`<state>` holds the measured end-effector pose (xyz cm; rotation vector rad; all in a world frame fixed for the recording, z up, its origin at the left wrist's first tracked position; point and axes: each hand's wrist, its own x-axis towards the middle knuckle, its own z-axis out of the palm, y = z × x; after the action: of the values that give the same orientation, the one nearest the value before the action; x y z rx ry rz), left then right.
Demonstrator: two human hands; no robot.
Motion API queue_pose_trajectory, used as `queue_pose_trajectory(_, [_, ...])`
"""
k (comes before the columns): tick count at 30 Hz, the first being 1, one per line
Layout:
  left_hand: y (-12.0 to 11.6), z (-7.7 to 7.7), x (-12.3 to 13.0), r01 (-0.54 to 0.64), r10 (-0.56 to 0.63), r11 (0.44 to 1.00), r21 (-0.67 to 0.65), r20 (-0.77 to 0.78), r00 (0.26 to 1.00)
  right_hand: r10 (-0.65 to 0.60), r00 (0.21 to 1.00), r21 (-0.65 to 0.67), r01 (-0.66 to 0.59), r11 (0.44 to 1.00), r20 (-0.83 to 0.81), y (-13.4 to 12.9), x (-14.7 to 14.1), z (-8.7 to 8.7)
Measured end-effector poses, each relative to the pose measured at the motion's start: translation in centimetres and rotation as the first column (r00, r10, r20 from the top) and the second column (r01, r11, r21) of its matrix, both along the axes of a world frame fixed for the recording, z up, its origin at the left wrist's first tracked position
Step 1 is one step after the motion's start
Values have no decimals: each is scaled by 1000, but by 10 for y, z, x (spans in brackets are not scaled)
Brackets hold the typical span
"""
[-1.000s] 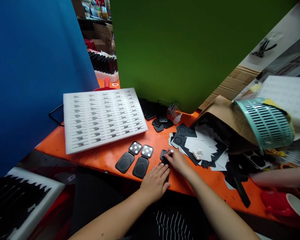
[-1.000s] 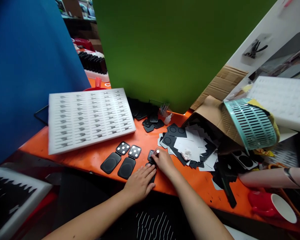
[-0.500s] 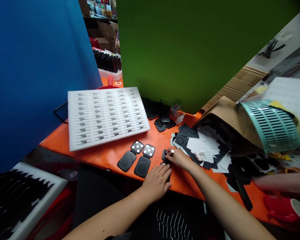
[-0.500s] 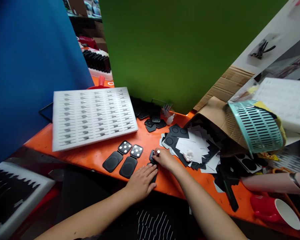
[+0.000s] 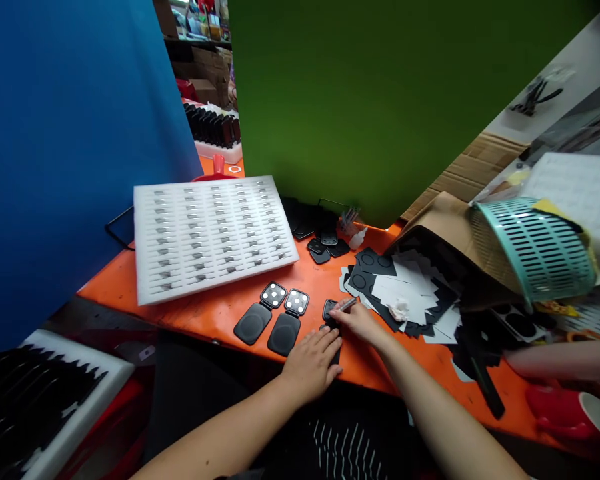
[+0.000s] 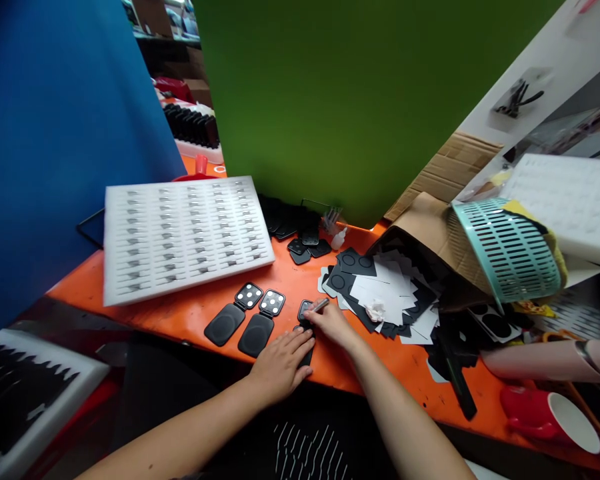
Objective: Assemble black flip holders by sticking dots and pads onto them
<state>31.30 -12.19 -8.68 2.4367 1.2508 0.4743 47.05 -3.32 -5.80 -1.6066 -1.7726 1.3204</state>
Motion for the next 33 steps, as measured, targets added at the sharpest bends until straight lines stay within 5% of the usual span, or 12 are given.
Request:
queue_pose_trajectory(6, [-1, 2, 1, 0, 0, 1000, -9, -17, 1000, 86, 947, 244, -167, 955, 309, -8, -22, 0])
queue_pose_trajectory(17, [-1, 4, 0, -11, 11, 1000, -14, -15, 1000, 147, 935, 166, -209, 964, 322, -8, -18, 10])
queue_pose_trajectory(25, [-1, 5, 0, -10, 10, 1000, -27, -7, 1000, 229, 877, 225, -346, 911, 424, 2, -21, 11])
queue_pose_trajectory(33, [-1, 7, 2, -21, 20, 999, -35, -29, 999, 339, 872, 88, -392, 916, 353, 15, -17, 12])
